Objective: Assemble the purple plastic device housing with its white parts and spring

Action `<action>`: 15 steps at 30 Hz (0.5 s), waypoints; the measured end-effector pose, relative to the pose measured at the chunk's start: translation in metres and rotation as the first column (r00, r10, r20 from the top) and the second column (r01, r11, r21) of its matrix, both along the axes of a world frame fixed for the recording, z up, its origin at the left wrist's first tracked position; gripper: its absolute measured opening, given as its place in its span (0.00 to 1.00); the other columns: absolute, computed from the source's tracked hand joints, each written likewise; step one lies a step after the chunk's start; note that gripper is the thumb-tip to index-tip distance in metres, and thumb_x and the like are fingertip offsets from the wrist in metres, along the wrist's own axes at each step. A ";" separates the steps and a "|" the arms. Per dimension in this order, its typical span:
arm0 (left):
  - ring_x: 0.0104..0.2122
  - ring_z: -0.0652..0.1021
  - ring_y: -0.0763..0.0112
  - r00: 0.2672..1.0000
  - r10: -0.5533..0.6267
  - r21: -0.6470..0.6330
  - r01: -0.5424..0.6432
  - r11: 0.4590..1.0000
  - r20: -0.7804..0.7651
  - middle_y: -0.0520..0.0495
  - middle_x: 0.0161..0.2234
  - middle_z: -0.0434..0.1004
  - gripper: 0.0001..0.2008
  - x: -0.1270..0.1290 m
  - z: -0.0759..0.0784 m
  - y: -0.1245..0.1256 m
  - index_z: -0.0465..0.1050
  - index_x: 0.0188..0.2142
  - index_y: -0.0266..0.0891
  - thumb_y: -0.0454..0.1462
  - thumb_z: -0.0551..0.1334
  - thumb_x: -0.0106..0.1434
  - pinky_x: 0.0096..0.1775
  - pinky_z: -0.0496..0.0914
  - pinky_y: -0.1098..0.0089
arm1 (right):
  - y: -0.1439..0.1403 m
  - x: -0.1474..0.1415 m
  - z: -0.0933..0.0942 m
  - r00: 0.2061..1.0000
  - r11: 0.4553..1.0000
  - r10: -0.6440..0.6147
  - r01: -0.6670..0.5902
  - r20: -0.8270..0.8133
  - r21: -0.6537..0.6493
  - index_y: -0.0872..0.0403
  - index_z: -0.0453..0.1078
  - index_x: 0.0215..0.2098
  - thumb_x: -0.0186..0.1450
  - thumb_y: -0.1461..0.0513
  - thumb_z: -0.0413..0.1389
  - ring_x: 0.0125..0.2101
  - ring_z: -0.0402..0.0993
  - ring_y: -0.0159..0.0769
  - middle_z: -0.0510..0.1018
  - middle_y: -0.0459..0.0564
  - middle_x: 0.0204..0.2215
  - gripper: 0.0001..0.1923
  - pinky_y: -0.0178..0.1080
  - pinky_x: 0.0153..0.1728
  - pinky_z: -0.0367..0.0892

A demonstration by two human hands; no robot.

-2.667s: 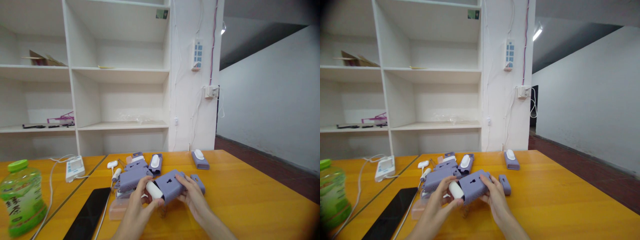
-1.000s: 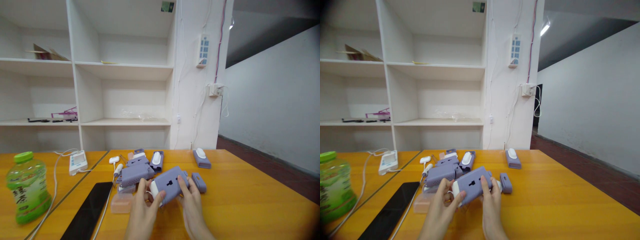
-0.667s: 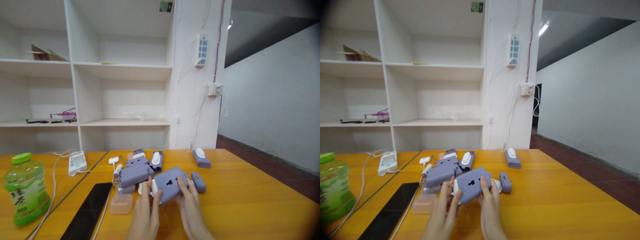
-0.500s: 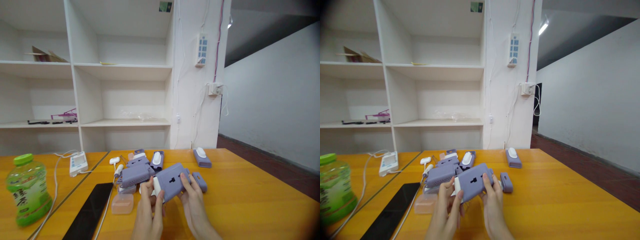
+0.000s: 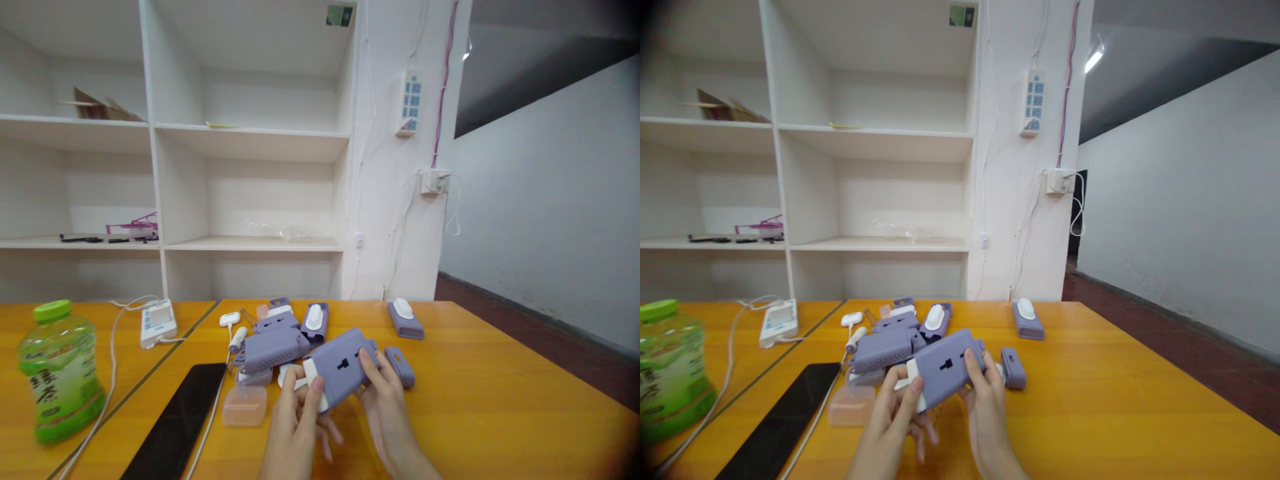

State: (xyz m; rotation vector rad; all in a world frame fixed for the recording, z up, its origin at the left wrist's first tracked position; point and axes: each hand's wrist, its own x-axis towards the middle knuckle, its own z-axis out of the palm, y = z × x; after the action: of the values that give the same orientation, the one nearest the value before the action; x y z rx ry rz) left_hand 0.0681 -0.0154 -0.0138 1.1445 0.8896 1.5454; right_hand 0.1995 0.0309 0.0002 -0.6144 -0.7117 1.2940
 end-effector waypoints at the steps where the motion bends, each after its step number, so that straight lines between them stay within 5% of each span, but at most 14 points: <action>1: 0.17 0.81 0.73 1.000 0.005 0.005 -0.005 1.000 -0.001 0.53 0.32 0.81 0.23 0.001 -0.002 0.000 0.58 0.41 0.45 0.57 0.63 0.67 0.13 0.67 0.81 | 0.000 0.000 -0.001 1.000 1.000 -0.003 0.003 0.007 0.000 0.50 0.78 0.40 0.54 0.51 0.74 0.34 0.77 0.33 0.82 0.43 0.37 0.21 0.34 0.34 0.77; 15: 0.17 0.80 0.72 0.980 0.199 -0.024 -0.198 0.980 0.034 0.54 0.32 0.78 0.25 0.012 -0.020 0.003 0.56 0.42 0.46 0.61 0.61 0.66 0.13 0.69 0.76 | 0.000 -0.003 -0.014 0.984 0.994 -0.103 0.108 0.144 -0.031 0.50 0.76 0.42 0.54 0.47 0.72 0.36 0.79 0.39 0.83 0.44 0.37 0.24 0.36 0.32 0.77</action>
State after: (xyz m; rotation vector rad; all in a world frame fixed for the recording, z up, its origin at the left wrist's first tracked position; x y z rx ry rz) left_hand 0.0799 -0.0125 -0.0336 1.0352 1.0178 1.7085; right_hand 0.1963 0.0311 -0.0138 -0.7716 -0.7620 1.1766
